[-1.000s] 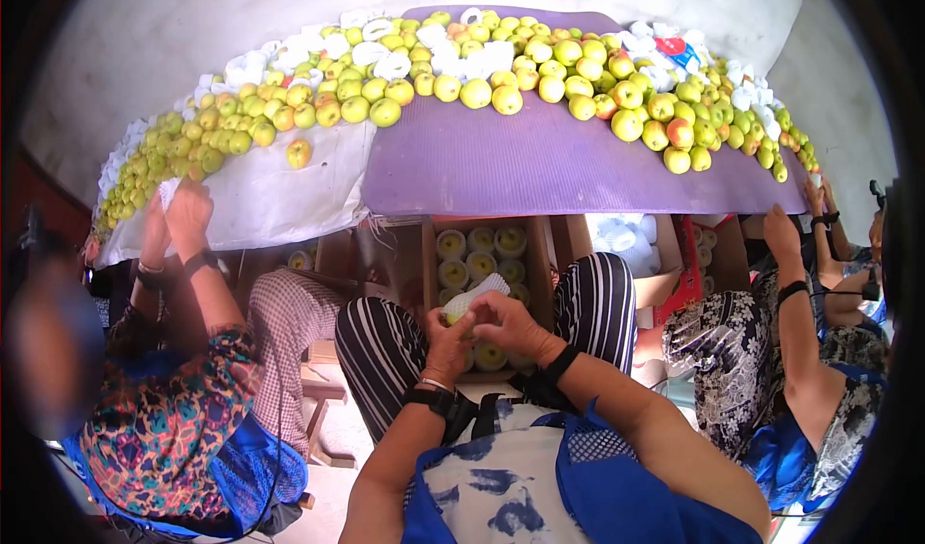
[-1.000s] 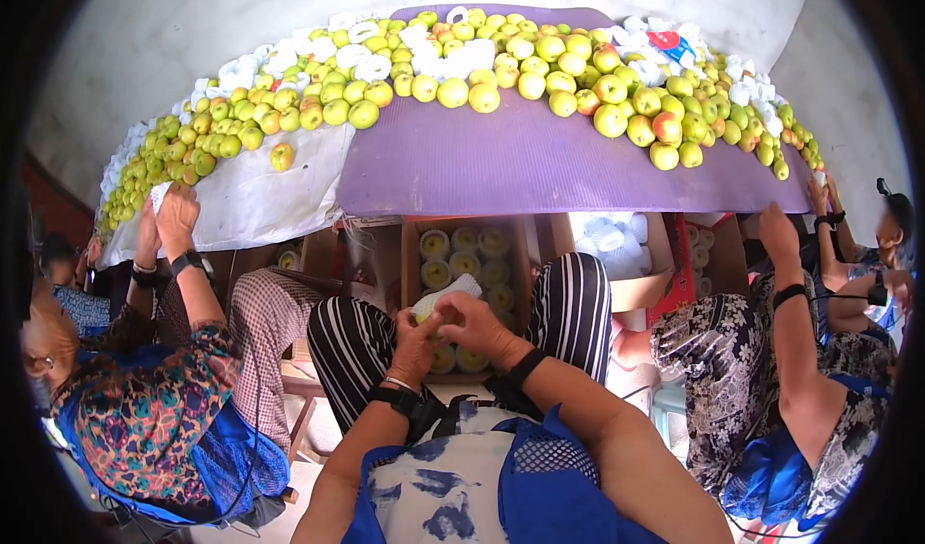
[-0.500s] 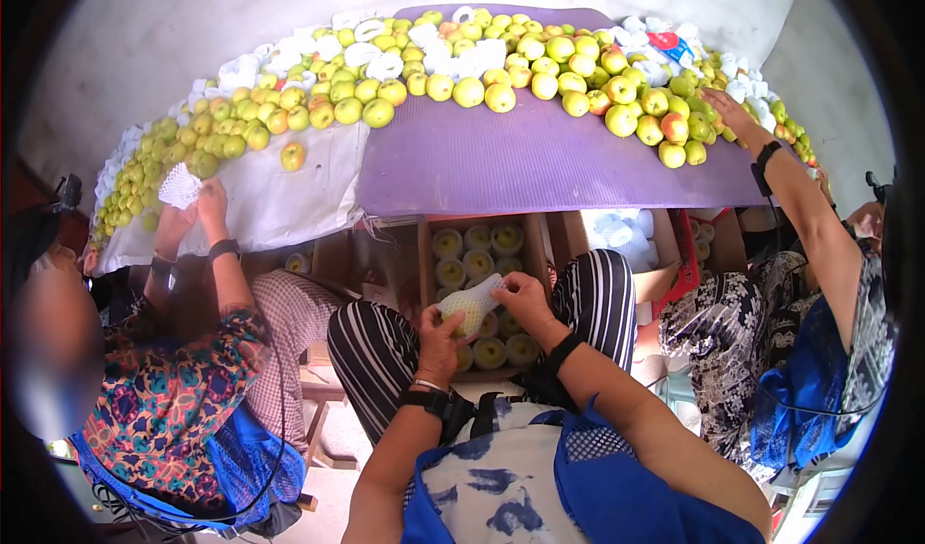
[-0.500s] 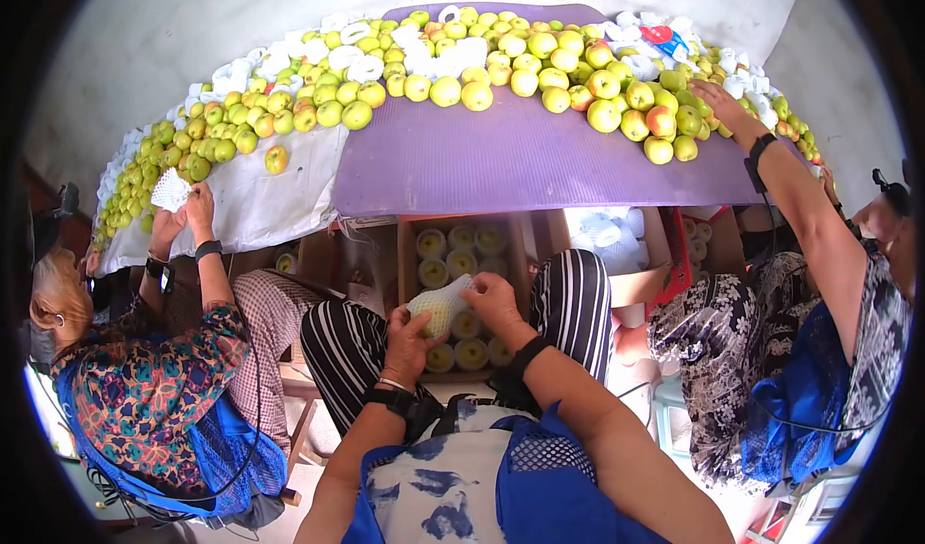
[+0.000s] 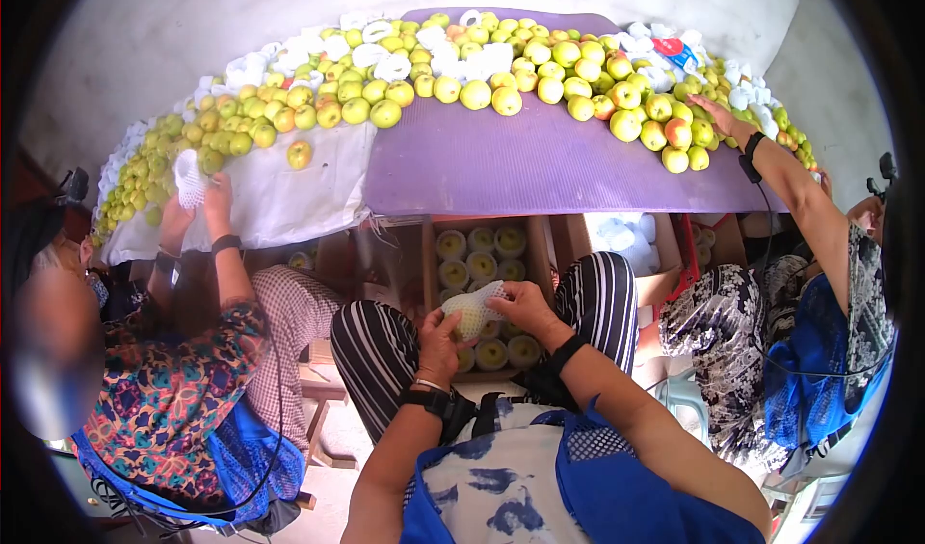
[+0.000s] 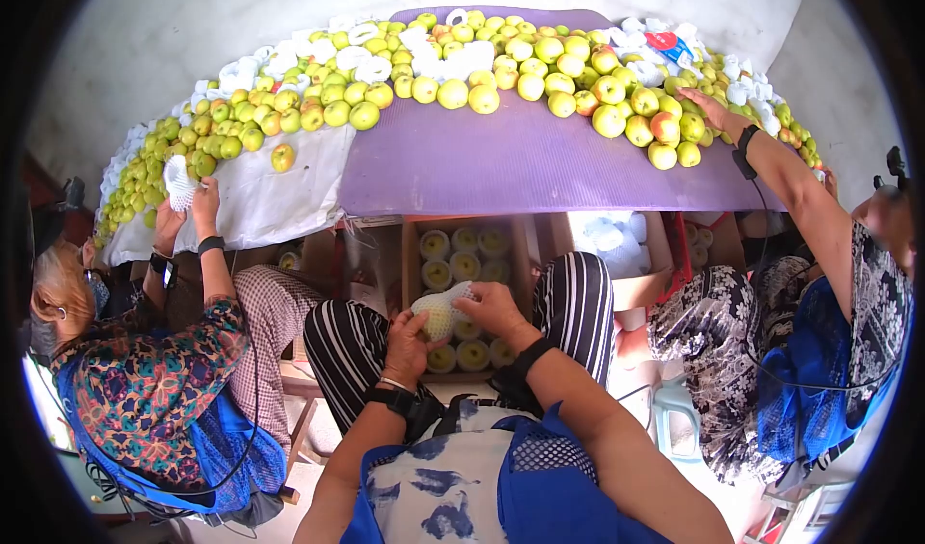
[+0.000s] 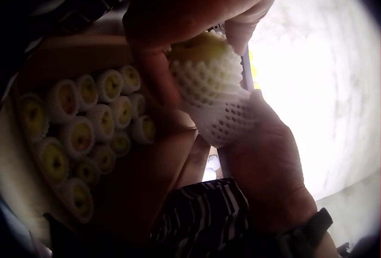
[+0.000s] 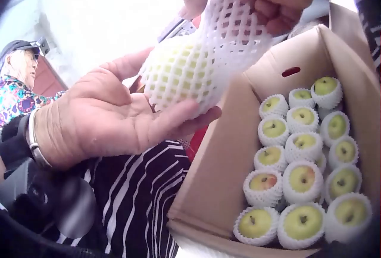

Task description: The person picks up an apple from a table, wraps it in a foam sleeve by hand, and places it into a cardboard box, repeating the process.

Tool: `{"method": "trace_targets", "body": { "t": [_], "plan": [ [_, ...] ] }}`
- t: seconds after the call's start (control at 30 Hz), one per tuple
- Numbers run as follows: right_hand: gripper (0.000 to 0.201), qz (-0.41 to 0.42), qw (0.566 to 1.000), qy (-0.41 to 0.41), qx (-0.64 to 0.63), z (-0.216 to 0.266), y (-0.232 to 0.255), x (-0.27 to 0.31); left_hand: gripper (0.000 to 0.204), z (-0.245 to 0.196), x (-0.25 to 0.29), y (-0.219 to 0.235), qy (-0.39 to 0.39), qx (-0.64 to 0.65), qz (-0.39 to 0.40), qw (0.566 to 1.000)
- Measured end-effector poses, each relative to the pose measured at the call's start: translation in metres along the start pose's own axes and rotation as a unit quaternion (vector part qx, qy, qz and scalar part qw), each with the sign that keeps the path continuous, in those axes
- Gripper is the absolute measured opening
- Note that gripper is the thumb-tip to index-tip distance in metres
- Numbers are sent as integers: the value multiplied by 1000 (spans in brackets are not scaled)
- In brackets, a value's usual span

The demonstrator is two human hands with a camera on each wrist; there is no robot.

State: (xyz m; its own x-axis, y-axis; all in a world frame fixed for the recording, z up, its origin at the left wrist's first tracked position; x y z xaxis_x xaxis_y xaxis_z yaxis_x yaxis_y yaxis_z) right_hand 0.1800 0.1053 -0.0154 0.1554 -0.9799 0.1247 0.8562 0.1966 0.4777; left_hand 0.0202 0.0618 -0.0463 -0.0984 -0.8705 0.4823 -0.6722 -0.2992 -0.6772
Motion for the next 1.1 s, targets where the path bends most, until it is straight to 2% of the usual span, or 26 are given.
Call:
{"method": "trace_targets", "body": {
  "t": [0.07, 0.13, 0.23, 0.27, 0.33, 0.47, 0.57, 0.63, 0.67, 0.7, 0.73, 0.87, 0.93, 0.97, 1.03, 1.07, 1.1],
  "plan": [
    [14, -8, 1000, 16, -26, 10, 3, 2, 36, 0, 2, -3, 13, -9, -8, 1000],
    [16, -29, 991, 31, -124, 16, 6, 1, 33, 5, 4, -6, 57, -4, 1, 998],
    [16, -18, 984, 17, -176, 12, 3, 0, 32, 1, 11, -18, 52, 4, 10, 999],
    [16, -18, 984, 17, -176, 12, 3, -1, 32, 1, 10, -18, 53, 4, 10, 999],
    [20, -9, 977, -23, -213, 10, 2, -1, 34, 2, 9, -24, 62, 29, 60, 996],
    [20, 2, 973, -15, -230, 14, 0, 2, 37, 7, 10, -26, 70, 54, 80, 993],
    [23, 0, 981, -1, -192, 5, -6, 0, 39, 8, 9, -26, 80, 32, 77, 993],
    [23, -114, 988, 97, -32, 16, 5, 1, 40, 7, 9, -27, 79, 11, 57, 995],
    [23, -113, 988, 98, -32, 13, 5, 2, 40, 9, 8, -28, 78, 11, 57, 995],
    [24, -123, 978, 133, 103, 31, 7, 8, 39, 10, 8, -27, 74, -6, 45, 996],
    [25, -131, 949, 166, 235, 47, 6, 13, 38, 10, 7, -26, 70, -23, 34, 997],
    [26, -149, 940, 197, 236, 69, 8, 20, 35, 8, 9, -28, 55, -30, 24, 998],
    [26, -127, 939, 262, 184, 79, 3, 26, 33, 5, 9, -24, 24, -14, -8, 1000],
    [26, -127, 939, 263, 184, 79, 2, 27, 33, 6, 7, -21, 23, -13, -9, 1000],
    [26, -120, 906, 324, 245, 87, -7, 34, 38, 7, 2, -12, 8, 24, -25, 999],
    [27, -113, 899, 331, 263, 89, -10, 35, 38, 7, 0, -9, 8, 24, -25, 999],
    [27, -119, 902, 340, 237, 94, -10, 35, 39, 6, 0, -12, 9, 75, -6, 997]
  ]
}}
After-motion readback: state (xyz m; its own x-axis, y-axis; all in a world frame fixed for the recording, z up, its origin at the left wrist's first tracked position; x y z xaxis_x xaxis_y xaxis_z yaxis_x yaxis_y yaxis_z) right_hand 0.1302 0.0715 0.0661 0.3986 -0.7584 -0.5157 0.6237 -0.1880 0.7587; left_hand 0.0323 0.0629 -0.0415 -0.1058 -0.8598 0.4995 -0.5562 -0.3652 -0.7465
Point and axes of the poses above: each hand's wrist, its own x-axis away from the middle knuckle, its own y-axis out of the back of the hand, z = x × y, the point moved 7 cm from there along -x, towards the middle knuckle, and after that the axes turned 13 degrees about x, right-handed, at the moved point
